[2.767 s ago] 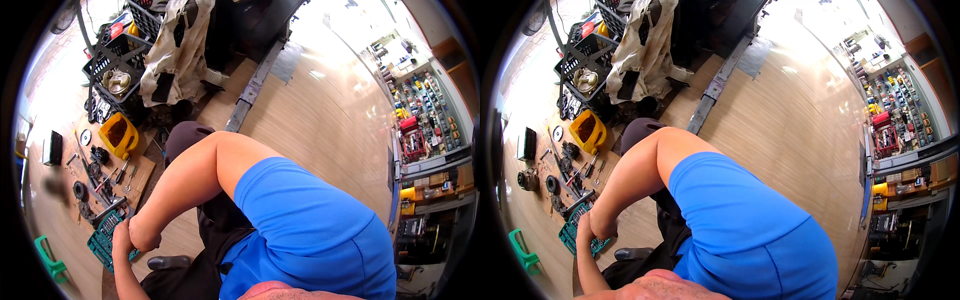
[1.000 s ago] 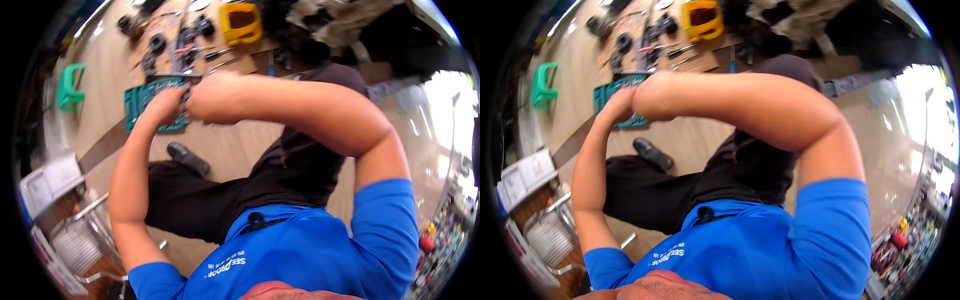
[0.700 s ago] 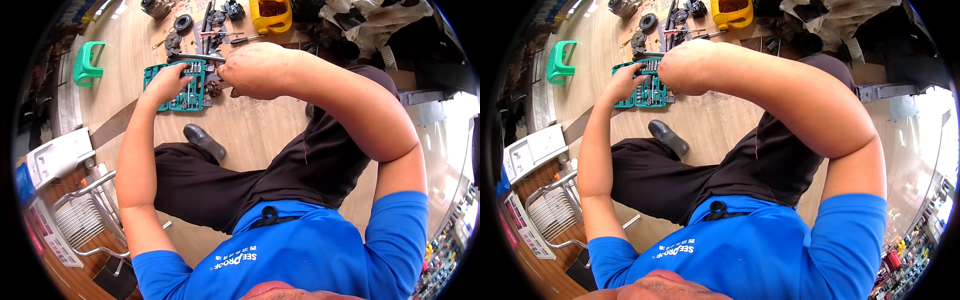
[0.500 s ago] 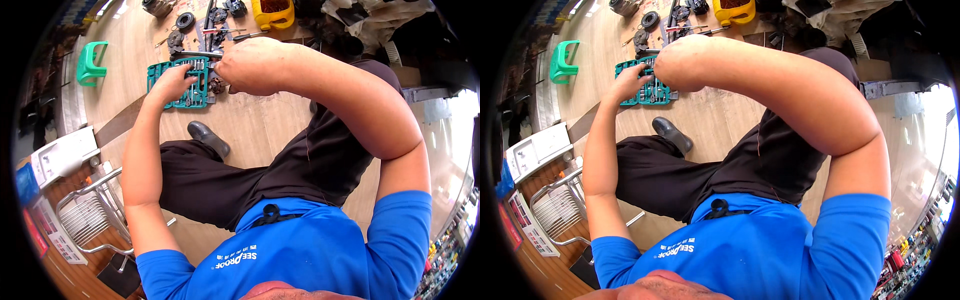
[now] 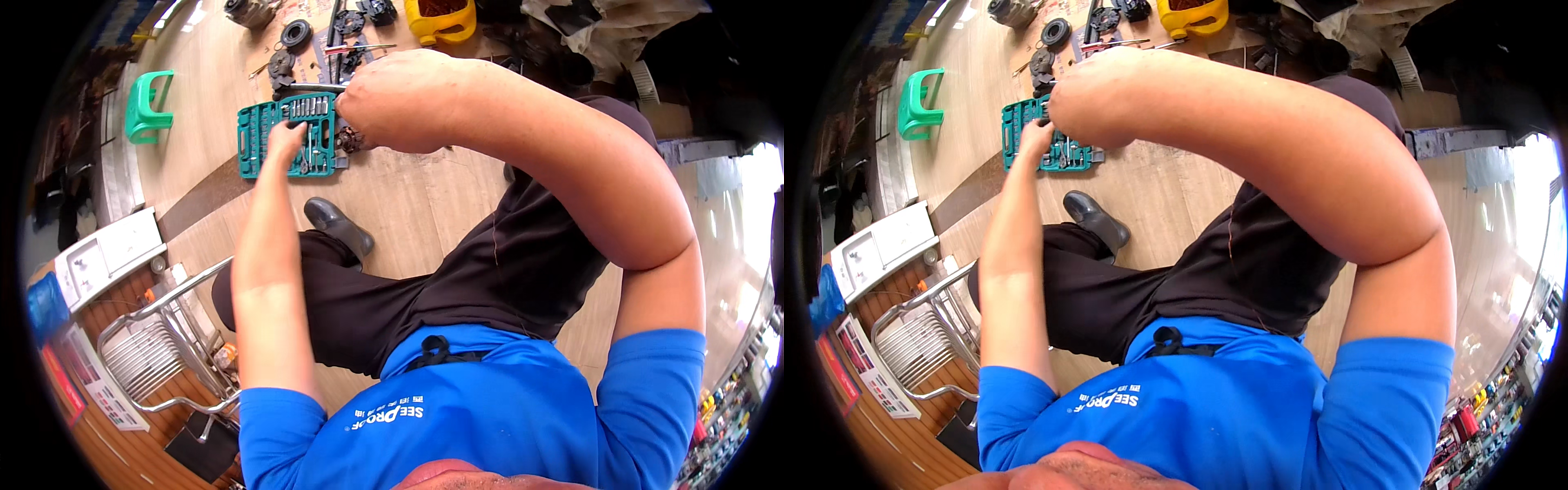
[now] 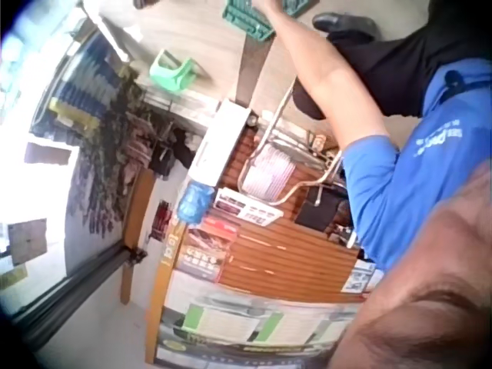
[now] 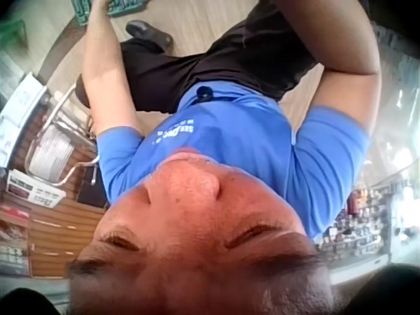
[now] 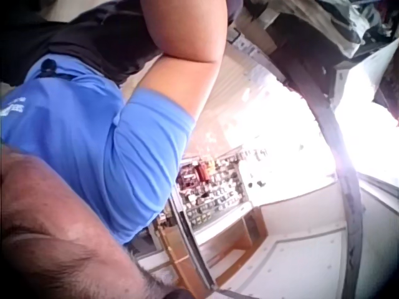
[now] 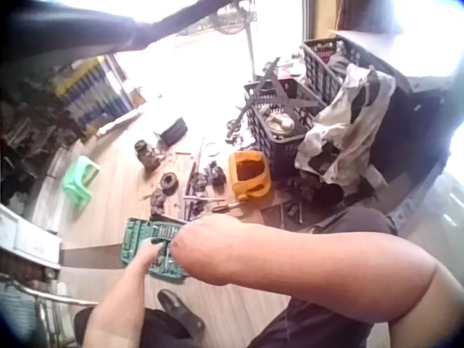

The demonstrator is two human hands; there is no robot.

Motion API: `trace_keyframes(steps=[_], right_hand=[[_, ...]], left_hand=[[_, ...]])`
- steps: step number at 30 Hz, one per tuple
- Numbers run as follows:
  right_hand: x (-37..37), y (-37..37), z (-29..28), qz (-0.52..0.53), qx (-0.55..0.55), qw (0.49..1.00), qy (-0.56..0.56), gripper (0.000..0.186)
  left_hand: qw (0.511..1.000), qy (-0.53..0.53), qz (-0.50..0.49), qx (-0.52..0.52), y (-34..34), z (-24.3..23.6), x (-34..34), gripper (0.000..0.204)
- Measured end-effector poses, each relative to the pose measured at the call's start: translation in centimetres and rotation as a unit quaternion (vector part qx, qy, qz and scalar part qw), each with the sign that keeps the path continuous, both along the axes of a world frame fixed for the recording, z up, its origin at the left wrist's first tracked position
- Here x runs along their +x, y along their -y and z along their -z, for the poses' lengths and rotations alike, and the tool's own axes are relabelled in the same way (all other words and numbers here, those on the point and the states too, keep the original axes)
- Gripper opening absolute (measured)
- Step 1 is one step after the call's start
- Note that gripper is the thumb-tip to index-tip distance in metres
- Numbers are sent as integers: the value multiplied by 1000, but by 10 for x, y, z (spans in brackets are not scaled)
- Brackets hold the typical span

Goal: The person disassembles and handles the internal components of an electric motor while sitting on the floor, using pliers and a screwdriver to manipulate wires and parts.

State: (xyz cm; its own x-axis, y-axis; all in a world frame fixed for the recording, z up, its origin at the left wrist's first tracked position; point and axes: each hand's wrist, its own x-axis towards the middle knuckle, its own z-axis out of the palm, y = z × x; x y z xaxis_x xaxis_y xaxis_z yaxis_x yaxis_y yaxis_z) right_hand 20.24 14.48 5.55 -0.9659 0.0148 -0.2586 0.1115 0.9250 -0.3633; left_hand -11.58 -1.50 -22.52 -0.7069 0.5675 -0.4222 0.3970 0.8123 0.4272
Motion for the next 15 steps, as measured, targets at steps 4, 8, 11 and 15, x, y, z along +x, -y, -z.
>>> trace_keyframes(steps=[4,8,11,15], right_hand=[[9,-14,-3,37,5,999,8,18],[8,-15,1,29,-4,999,-41,22],[11,-23,4,38,-7,999,-12,25],[16,-28,17,41,-19,999,-11,27]], left_hand=[[982,122,-139,-29,-33,59,82,51],[976,8,-220,0,-31,111,113,75],[976,-6,-216,-29,-48,95,140,81],[987,2,-140,-83,-46,98,135,80]])
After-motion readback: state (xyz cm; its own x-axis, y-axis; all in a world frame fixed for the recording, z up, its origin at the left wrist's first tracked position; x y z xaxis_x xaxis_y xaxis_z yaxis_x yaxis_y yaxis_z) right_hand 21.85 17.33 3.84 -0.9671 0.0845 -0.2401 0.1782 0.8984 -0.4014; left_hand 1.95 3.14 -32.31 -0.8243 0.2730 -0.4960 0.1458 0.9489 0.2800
